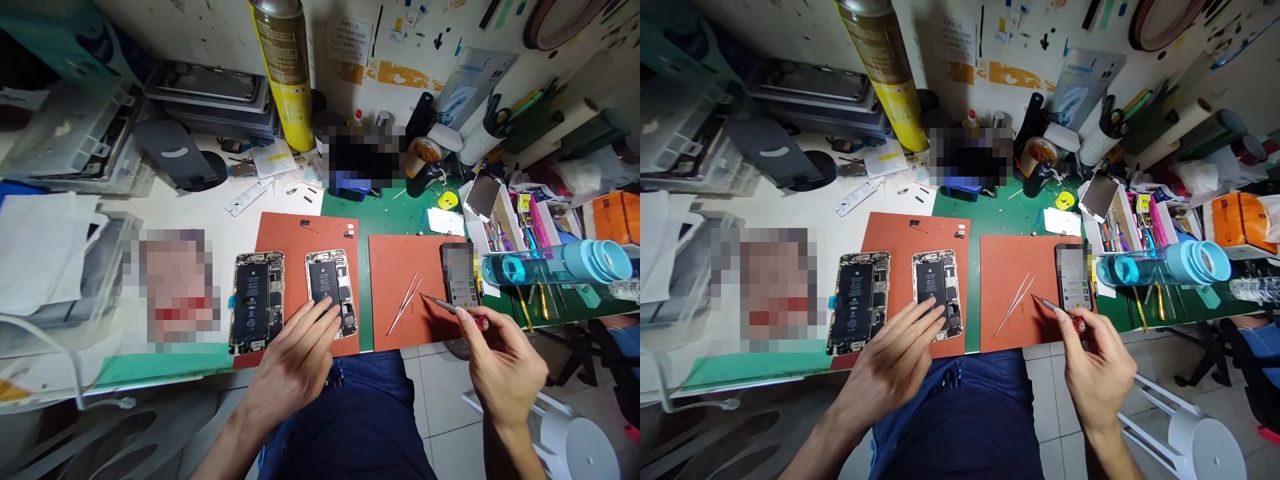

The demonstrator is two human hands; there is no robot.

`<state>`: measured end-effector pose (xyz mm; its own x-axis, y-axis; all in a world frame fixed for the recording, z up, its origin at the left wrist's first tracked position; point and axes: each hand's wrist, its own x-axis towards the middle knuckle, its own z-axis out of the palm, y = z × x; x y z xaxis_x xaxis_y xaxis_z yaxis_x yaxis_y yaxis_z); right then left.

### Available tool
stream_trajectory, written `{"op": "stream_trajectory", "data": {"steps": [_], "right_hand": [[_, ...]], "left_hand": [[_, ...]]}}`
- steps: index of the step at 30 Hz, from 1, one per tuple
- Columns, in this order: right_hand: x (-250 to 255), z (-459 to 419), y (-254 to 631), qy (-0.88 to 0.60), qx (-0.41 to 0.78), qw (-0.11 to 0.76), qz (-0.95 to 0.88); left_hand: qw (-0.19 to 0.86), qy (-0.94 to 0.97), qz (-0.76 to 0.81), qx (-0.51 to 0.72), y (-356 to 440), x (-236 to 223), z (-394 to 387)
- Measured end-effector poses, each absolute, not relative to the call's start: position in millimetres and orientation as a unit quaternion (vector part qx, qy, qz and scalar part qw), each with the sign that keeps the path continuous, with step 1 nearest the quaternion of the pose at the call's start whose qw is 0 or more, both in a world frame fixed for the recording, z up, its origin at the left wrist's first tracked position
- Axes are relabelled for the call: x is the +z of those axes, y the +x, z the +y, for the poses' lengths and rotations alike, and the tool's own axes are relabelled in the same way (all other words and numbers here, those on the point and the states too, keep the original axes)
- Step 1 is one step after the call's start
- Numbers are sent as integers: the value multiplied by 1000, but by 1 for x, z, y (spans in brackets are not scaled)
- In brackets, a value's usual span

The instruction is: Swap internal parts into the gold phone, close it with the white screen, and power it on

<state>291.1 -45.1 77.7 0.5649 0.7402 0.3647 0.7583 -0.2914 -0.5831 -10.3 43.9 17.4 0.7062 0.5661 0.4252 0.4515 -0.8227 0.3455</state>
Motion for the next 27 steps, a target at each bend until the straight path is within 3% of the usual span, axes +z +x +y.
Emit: {"op": "stream_trajectory", "data": {"steps": [9, 19, 27], "right_hand": [[46, -24, 290, -795, 83, 448, -400], [53, -13, 300, -742, 190, 590, -258], [57, -15, 302, -733, 217, 607, -216]], "left_hand": [[108, 905, 256, 322, -12, 1, 48], [75, 911, 223, 338, -12, -1, 51], [80, 911, 216, 343, -14, -4, 53]]}}
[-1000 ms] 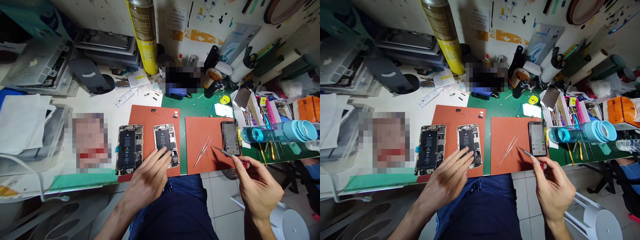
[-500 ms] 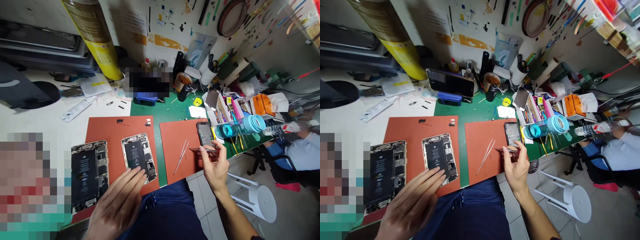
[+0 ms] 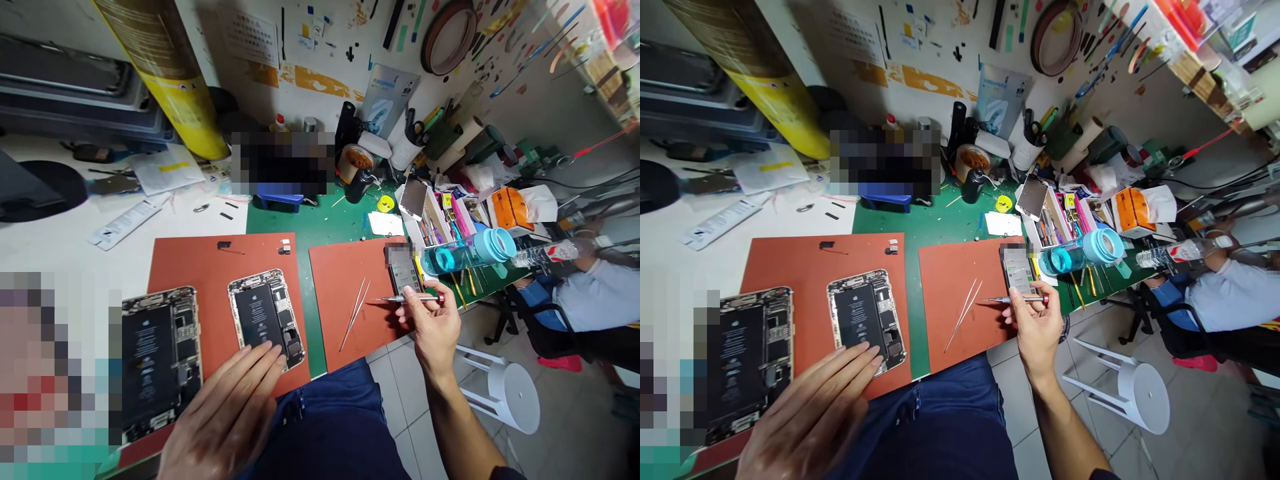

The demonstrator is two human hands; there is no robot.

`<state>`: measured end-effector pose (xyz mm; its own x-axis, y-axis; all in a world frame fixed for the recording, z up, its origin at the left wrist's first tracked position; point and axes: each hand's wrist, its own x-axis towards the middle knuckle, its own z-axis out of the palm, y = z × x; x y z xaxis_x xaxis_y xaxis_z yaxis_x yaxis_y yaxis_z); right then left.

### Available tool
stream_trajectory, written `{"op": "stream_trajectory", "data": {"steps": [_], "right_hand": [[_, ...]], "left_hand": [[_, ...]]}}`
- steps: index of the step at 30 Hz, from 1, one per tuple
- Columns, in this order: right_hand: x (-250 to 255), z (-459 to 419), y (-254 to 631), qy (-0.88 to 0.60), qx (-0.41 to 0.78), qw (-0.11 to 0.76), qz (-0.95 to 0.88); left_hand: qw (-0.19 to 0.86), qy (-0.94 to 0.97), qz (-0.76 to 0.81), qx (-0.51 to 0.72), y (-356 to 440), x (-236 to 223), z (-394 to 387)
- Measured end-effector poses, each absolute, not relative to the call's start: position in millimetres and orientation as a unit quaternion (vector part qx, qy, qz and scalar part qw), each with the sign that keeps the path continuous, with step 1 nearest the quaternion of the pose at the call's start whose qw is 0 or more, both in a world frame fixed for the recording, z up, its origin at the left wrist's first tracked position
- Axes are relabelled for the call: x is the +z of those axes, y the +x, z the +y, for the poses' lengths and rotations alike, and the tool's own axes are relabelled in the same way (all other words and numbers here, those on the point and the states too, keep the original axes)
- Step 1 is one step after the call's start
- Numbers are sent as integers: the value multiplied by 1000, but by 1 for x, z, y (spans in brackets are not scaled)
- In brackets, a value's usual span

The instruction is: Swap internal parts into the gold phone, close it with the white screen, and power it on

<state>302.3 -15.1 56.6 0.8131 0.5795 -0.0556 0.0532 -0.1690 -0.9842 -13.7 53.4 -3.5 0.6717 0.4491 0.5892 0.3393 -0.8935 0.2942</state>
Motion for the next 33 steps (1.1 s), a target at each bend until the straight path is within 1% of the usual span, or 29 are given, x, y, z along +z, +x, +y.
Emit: {"op": "stream_trajectory", "data": {"steps": [4, 8, 11, 14, 19, 25, 33], "right_hand": [[59, -18, 290, -718, 259, 610, -213], [64, -21, 260, -699, 322, 603, -211], [70, -25, 236, -691, 353, 594, -213], [74, -30, 220, -691, 368, 585, -212], [70, -36, 210, -694, 383, 576, -201], [60, -40, 202, -668, 437, 574, -183], [58, -44, 194, -655, 449, 581, -177]], "left_hand": [[124, 877, 261, 384, -10, 0, 47], [187, 826, 314, 430, 12, 20, 29], [235, 823, 320, 406, 34, 34, 20], [292, 800, 331, 406, 45, 38, 14], [307, 784, 325, 430, 39, 33, 7], [342, 716, 375, 480, 37, 30, -4], [396, 647, 439, 482, 35, 26, -14]]}}
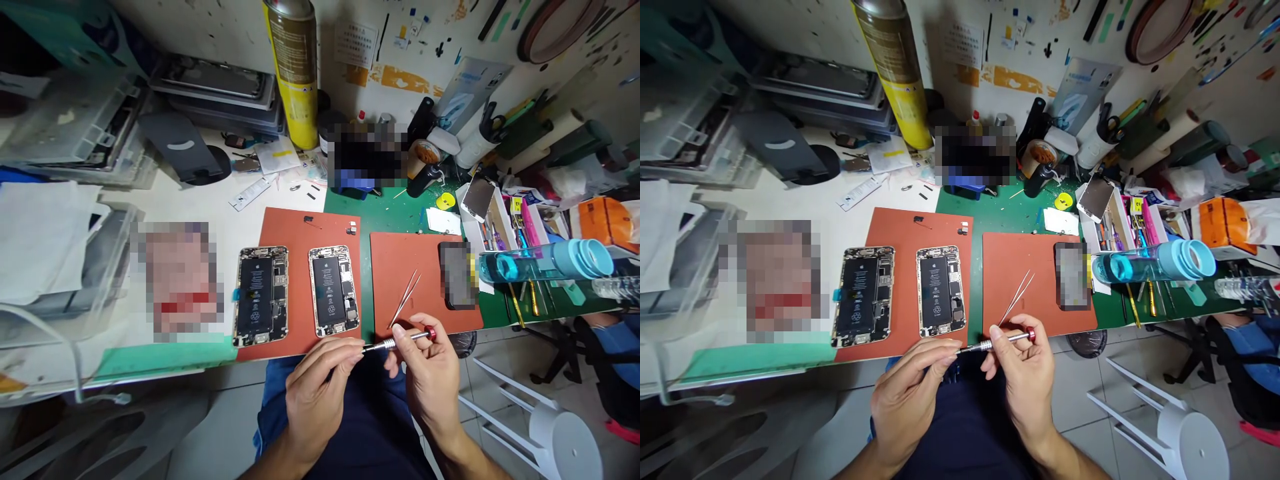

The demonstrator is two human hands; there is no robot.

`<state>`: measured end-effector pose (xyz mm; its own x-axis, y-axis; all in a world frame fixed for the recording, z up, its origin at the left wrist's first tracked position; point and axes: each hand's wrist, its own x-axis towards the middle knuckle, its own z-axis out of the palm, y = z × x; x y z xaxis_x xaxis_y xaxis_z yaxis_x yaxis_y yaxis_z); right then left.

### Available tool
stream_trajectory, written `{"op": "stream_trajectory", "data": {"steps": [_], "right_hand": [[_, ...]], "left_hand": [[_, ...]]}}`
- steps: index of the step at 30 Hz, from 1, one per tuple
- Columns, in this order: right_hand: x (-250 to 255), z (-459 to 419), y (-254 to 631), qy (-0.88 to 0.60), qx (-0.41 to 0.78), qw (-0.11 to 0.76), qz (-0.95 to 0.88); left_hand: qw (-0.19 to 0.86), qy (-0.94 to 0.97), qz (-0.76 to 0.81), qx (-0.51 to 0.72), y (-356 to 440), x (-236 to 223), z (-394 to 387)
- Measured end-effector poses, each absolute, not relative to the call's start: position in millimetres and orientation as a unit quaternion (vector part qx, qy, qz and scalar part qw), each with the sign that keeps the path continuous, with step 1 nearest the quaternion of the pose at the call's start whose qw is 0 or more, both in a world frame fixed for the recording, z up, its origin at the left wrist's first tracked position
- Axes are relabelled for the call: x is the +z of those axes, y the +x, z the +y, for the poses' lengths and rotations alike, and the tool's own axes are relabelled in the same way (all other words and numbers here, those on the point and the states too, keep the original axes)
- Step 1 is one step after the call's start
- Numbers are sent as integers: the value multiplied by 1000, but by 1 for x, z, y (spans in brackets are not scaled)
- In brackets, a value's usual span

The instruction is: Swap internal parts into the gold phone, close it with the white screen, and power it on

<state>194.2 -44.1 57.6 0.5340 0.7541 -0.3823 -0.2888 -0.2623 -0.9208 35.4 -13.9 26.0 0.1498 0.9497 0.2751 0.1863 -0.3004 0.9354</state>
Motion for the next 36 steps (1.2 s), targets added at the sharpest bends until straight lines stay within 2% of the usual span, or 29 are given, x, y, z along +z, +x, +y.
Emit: {"op": "stream_trajectory", "data": {"steps": [7, 14, 18, 24, 28, 36], "right_hand": [[57, -47, 188, -651, 449, 587, -173], [55, -46, 186, -647, 450, 595, -159], [62, -43, 190, -655, 413, 609, -172], [72, -49, 176, -656, 321, 637, -245], [72, -55, 163, -660, 240, 652, -286], [72, -58, 160, -649, 221, 651, -325]], "left_hand": [[415, 602, 474, 490, 39, 24, -21], [494, 472, 525, 507, 45, 14, -34], [522, 425, 539, 506, 43, 13, -28], [646, 286, 493, 507, 45, 12, -19], [672, 264, 474, 504, 47, 16, -17], [690, 250, 450, 509, 45, 19, -17]]}}
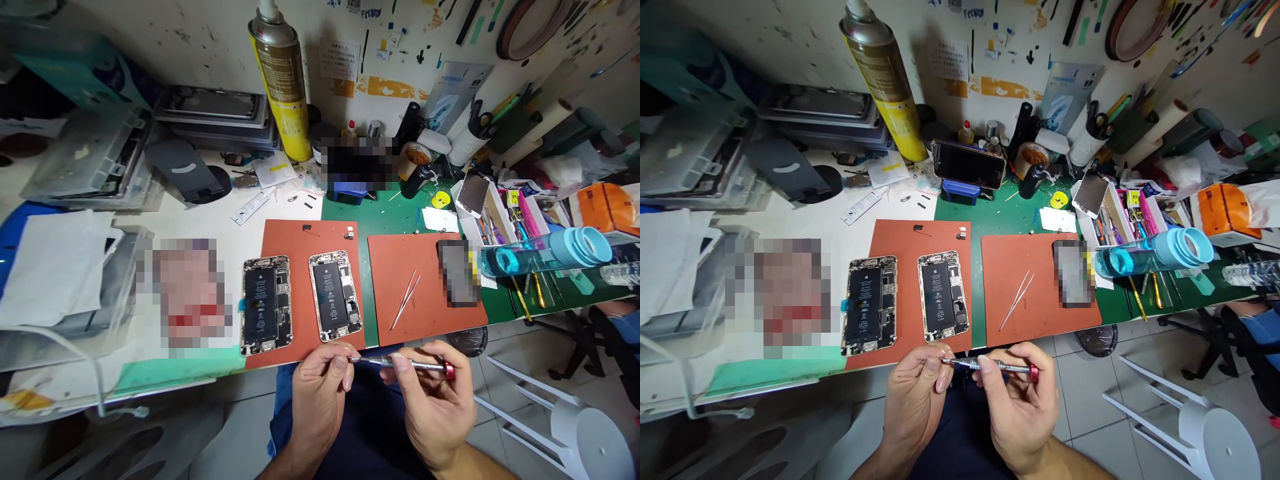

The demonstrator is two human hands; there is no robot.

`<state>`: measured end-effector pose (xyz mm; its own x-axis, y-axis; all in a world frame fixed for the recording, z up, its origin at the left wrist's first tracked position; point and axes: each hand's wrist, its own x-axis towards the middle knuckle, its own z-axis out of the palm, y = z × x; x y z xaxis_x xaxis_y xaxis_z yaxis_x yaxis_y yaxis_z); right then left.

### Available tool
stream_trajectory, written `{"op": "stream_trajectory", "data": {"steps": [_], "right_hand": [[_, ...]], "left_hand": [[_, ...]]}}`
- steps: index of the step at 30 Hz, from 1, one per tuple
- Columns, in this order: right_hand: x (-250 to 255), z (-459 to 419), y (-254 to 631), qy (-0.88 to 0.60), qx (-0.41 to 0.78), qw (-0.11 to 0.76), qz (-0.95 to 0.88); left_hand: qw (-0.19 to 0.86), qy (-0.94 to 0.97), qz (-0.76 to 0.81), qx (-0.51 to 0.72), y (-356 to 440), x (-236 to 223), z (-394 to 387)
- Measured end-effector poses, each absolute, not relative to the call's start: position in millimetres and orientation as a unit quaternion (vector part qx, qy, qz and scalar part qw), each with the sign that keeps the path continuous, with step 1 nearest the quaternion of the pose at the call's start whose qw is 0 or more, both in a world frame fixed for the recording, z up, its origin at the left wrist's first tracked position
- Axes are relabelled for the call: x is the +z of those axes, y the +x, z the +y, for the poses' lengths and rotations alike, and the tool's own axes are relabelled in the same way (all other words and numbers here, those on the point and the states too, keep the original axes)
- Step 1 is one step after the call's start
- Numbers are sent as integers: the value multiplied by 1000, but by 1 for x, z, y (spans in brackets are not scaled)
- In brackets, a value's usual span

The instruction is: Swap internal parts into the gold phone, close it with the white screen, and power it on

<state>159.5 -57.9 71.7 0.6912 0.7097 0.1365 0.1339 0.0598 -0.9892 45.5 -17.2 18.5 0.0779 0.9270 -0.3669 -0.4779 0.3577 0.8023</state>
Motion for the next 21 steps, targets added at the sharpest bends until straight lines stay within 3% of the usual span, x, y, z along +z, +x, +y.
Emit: {"op": "stream_trajectory", "data": {"steps": [21], "right_hand": [[74, -61, 166, -659, 186, 632, -363]], "left_hand": [[680, 301, 465, 480, 43, 13, -19]]}}
